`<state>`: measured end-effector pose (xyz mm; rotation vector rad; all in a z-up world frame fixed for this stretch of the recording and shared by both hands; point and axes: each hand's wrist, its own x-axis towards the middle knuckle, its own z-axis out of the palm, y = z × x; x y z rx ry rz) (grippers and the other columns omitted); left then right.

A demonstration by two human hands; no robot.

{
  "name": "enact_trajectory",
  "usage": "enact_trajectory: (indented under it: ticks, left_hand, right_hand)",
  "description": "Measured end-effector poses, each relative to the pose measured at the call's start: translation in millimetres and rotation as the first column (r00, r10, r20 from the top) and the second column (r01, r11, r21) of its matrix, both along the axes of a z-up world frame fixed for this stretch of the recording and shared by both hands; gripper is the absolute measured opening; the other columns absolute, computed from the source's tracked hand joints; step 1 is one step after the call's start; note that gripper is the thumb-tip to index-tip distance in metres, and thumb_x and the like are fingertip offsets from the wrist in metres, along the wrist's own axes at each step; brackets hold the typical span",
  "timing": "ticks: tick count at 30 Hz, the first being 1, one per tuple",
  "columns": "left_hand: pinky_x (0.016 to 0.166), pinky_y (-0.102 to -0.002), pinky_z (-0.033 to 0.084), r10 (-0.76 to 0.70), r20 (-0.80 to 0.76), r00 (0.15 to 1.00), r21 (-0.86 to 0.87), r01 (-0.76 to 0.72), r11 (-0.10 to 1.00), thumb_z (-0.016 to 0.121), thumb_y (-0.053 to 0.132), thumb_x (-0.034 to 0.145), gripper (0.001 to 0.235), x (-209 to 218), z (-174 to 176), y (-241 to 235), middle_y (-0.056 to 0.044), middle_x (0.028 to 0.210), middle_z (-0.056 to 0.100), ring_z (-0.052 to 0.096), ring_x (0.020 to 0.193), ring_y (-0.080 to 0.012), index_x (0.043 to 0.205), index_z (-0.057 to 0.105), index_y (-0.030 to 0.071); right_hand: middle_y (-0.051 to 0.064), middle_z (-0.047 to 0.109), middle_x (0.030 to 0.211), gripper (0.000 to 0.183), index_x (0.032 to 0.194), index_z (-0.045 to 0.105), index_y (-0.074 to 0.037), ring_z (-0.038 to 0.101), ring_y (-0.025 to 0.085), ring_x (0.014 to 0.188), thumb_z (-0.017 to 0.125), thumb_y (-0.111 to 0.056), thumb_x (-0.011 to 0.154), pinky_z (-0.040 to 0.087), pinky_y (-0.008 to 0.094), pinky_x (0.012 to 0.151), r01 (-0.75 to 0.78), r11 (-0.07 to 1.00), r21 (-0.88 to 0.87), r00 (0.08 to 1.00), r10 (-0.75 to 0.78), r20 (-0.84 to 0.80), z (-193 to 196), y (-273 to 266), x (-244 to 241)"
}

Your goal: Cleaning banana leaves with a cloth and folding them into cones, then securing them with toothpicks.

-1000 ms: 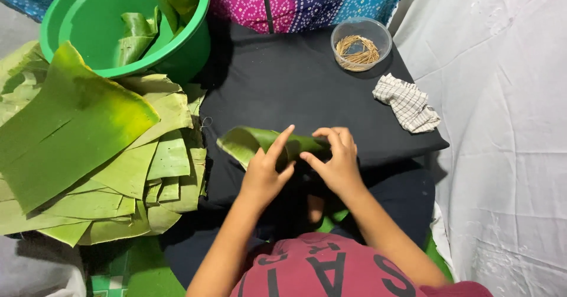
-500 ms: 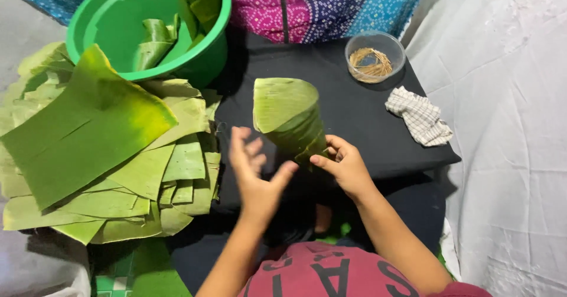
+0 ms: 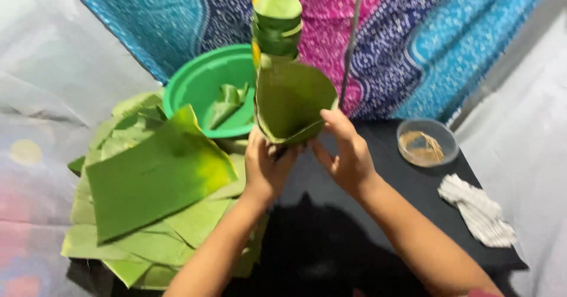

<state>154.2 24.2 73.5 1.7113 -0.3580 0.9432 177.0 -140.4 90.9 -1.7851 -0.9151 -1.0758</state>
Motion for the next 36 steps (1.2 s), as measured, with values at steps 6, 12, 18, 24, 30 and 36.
enact_trajectory:
  ticks: [6, 12, 18, 24, 30, 36]
  left_hand:
    - [0.097, -0.054, 0.06, 0.072, 0.253, 0.965, 0.071, -0.093, 0.993, 0.08, 0.005, 0.081, 0.086, 144.0, 68.3, 49.9, -0.027, 0.135, 0.06, 0.061, 0.12, -0.0506, 0.155, 0.036, 0.005]
    - [0.096, -0.04, 0.058, 0.116, 0.162, 0.98, 0.215, -0.149, 0.965, 0.068, 0.002, 0.088, 0.086, 249.2, 96.9, 71.3, -0.017, 0.15, 0.055, 0.067, 0.126, -0.0365, 0.158, 0.02, 0.016]
    - [0.098, -0.036, 0.054, 0.176, 0.151, 0.973, 0.365, -0.221, 0.905, 0.07, 0.013, 0.075, 0.12, 306.4, 84.2, 85.8, -0.015, 0.161, 0.045, 0.07, 0.123, -0.0254, 0.163, -0.011, 0.023]
    - [0.121, -0.056, 0.021, 0.305, -0.194, 0.932, 0.531, -0.162, 0.831, 0.072, 0.041, 0.093, 0.089, 333.5, 65.5, 80.6, -0.005, 0.162, 0.032, 0.022, 0.153, -0.0294, 0.164, 0.018, 0.032]
    - [0.12, -0.053, 0.024, 0.405, -0.199, 0.892, 0.644, -0.192, 0.741, 0.063, 0.052, 0.096, 0.058, 317.0, 56.3, 80.9, -0.005, 0.162, 0.027, 0.019, 0.153, -0.0281, 0.145, 0.052, 0.023]
    - [0.116, -0.063, 0.026, 0.393, -0.025, 0.919, 0.642, -0.287, 0.711, 0.073, 0.039, 0.092, 0.085, 285.5, 46.8, 85.0, -0.023, 0.167, 0.013, 0.016, 0.152, -0.0443, 0.161, 0.03, 0.014]
  right_hand:
    - [0.035, 0.045, 0.15, 0.053, 0.15, 0.055, -0.009, 0.062, 0.047, 0.126, 0.06, 0.003, 0.098, 0.055, 0.054, 0.1, 0.089, 0.994, -0.069, 0.905, -0.051, 0.423, 50.9, 50.6, 156.0]
    - [0.02, 0.036, 0.162, 0.07, 0.155, 0.04, -0.015, 0.056, 0.049, 0.135, 0.061, 0.013, 0.095, 0.042, 0.062, 0.12, 0.179, 0.948, -0.263, 0.962, -0.113, 0.248, 89.4, 68.9, 213.2]
    - [0.014, 0.053, 0.155, 0.106, 0.162, 0.018, -0.009, 0.066, 0.023, 0.102, 0.079, -0.009, 0.075, 0.049, 0.036, 0.09, 0.427, 0.85, -0.308, 0.902, -0.376, 0.214, 73.4, 69.4, 264.4]
    - [0.008, 0.058, 0.136, 0.092, 0.161, 0.027, -0.029, 0.043, 0.029, 0.135, 0.072, -0.055, 0.085, 0.026, 0.066, 0.103, 0.409, 0.738, -0.536, 0.773, -0.593, -0.227, 53.1, 69.4, 295.1]
    - [0.016, 0.038, 0.154, 0.092, 0.16, 0.025, -0.035, 0.027, 0.038, 0.149, 0.071, -0.056, 0.083, 0.02, 0.071, 0.11, 0.355, 0.7, -0.62, 0.743, -0.614, -0.268, 32.1, 79.1, 287.5]
    - [0.032, 0.022, 0.161, 0.107, 0.167, 0.011, -0.016, 0.022, 0.05, 0.15, 0.079, -0.028, 0.085, 0.018, 0.074, 0.115, 0.302, 0.852, -0.428, 0.854, -0.442, -0.276, 36.0, 85.7, 237.4]
